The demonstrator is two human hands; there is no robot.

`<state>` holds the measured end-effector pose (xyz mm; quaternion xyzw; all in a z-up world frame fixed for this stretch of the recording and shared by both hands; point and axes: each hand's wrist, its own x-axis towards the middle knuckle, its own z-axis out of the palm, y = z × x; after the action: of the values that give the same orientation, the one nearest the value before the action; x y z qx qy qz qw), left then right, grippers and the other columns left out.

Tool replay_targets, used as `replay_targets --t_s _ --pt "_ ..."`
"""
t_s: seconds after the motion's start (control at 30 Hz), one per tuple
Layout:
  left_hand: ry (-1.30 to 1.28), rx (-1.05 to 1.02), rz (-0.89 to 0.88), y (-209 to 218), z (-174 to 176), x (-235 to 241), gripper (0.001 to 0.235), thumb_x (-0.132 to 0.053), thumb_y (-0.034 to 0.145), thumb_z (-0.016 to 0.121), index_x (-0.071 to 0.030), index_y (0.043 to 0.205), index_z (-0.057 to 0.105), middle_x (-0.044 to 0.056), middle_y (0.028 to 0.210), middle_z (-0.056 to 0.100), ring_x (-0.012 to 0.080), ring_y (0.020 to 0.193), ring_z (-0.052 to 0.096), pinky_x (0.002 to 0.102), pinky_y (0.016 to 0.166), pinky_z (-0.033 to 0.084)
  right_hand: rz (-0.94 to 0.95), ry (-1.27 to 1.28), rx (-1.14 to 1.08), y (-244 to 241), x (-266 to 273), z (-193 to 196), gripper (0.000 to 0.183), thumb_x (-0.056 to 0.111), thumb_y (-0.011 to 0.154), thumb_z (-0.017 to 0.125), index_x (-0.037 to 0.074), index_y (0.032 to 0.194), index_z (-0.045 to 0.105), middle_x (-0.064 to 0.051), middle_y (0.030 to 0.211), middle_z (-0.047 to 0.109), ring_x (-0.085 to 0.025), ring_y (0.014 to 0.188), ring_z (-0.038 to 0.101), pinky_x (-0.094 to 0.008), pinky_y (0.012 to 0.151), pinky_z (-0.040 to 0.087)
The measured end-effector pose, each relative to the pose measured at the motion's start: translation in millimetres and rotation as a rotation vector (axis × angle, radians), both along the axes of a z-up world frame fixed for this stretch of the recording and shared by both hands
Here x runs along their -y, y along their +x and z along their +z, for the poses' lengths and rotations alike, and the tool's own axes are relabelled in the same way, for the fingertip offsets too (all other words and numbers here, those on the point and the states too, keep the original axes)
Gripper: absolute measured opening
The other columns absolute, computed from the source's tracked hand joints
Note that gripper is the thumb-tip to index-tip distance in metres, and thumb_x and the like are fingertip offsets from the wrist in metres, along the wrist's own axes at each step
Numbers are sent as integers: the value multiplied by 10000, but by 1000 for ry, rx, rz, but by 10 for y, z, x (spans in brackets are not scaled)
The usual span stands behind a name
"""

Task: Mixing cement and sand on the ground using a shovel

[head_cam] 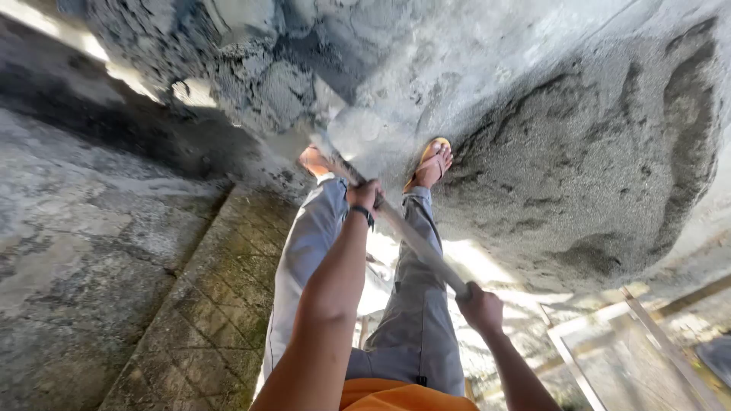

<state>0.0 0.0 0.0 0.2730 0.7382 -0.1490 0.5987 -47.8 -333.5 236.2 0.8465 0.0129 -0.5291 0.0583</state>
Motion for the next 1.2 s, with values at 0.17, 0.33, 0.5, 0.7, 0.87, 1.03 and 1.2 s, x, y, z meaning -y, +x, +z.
replay_targets --t_s 0.17,0.33,0.5,0.7,0.87,1.03,1.2 --pt "203 -200 -206 350 1051 -485 268 -80 653 718 -57 826 514 111 653 610 210 536 573 420 430 422 -347 228 -248 462 -323 390 157 264 757 745 142 824 673 -41 688 685 -204 605 605 -386 541 440" --pt "393 -148 -383 1257 2190 -1113 701 -77 668 740 -74 1310 459 167 1291 657 334 1143 685 425 1010 601 -782 483 -815 1398 -981 795 188 67 900 814 24 838 642 -41 646 620 -147 487 592 -242 399 487" --pt "479 262 -255 1995 2796 -1006 1024 119 785 679 -184 1591 124 234 1439 553 288 848 722 440 678 695 -1863 1024 -1917 1655 -1499 1050 82 55 1021 551 48 1013 470 151 532 198 23 346 120 -161 302 116" --pt "842 211 -637 1443 2442 -102 945 -36 821 580 -72 1607 58 298 1272 651 483 996 680 553 777 550 -2070 929 -1819 1058 -739 1148 227 87 922 644 77 956 420 70 498 411 -42 342 336 -189 352 345" --pt "598 136 -640 1566 1888 -121 956 -58 841 525 -153 1622 -18 362 1387 476 546 876 674 588 790 528 -1958 964 -1521 1169 -728 706 238 230 997 618 54 1129 528 63 685 540 -35 433 473 -220 435 430" --pt "571 210 -520 1514 2222 10 988 26 805 518 -105 1626 -17 333 1342 531 491 1118 612 538 901 548 -1769 872 -1515 1399 -534 1007 621 -27 883 696 34 1432 413 -22 698 467 -77 501 468 -215 391 469" --pt "774 498 -405 1098 3219 668 931 45 845 591 56 1588 30 287 1672 157 398 1554 237 408 1248 253 -1518 528 -1375 1233 347 1676 562 -69 712 775 -113 1196 492 -258 702 591 -273 431 578 -348 322 474"
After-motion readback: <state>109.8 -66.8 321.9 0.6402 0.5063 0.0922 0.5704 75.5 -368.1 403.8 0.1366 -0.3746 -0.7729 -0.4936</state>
